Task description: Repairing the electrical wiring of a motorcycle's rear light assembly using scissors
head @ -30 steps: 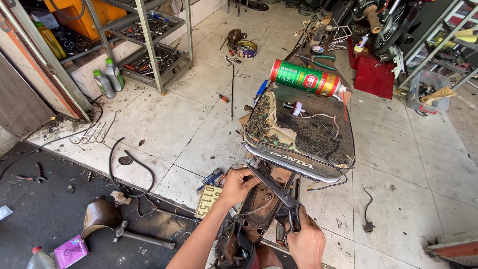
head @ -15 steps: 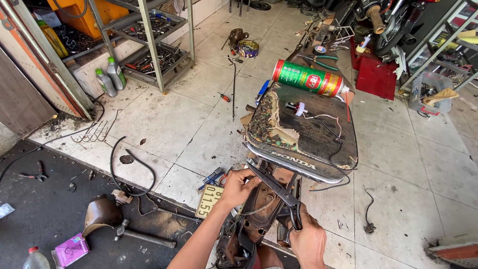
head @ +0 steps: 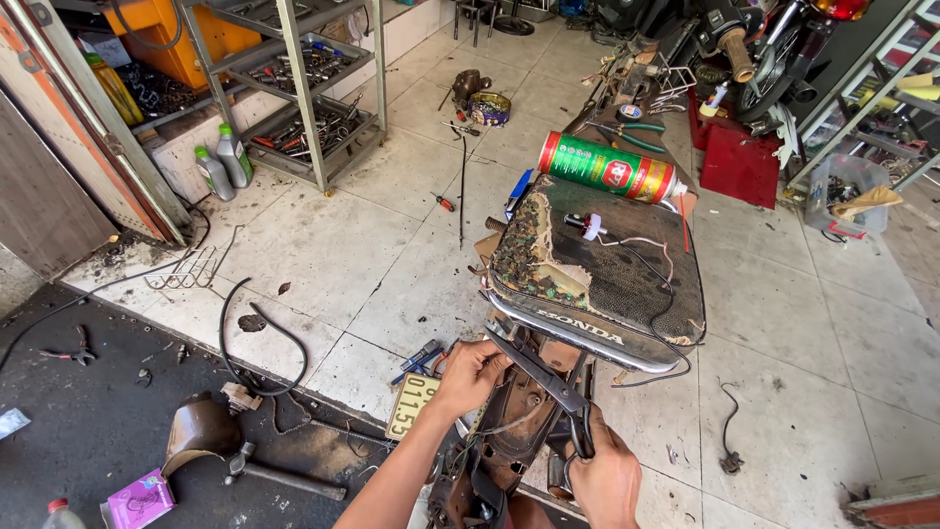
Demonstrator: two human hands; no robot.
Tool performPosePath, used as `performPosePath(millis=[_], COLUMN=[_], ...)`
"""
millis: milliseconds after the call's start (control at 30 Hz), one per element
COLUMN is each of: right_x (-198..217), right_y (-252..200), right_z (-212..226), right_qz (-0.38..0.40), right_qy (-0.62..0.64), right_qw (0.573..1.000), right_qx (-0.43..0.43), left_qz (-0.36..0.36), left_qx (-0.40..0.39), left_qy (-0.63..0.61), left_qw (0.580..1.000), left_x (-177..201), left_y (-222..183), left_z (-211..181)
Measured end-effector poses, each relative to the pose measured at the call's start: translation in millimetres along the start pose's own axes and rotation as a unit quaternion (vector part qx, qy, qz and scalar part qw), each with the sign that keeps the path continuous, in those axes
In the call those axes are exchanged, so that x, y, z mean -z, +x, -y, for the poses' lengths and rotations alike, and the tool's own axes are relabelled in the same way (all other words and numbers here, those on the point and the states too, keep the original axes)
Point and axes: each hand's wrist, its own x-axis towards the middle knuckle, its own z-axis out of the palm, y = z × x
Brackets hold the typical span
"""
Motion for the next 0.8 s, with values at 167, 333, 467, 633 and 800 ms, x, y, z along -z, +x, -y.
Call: performPosePath(millis=[167,333,467,633,800], right_x=[39.0,25.2,45.3,45.8,28.9], right_y=[8.9,24.6,41.5,46.1,43.1], right_z=[23.8,-12.0,-11.4,-15.4,-33.2], right_qz=[0.099,0.197,0.313,0.377,0.402], right_qy=[0.131,0.228,0.241,0.428,0.490], right_qw=[0.983,0.951,0.918,0.814,0.751], right_qx=[-0.080,-0.076,-0.026,-0.113,-0.186], left_qz=[0.032,0.103,0.136,0.180,0.194], left_qx=[-0.002,0.016,0.022,-0.015,-0.003], left_qy=[-0.043,-0.102,-0.140,-0.171,-0.211], left_qw=[0.999,0.989,0.981,0.969,0.958], left_x=[2.4,7.7,9.6,19.0,22.5], left_y=[5.5,13.9,18.7,21.0,16.1], left_z=[3.2,7.0,12.3,17.9,18.4])
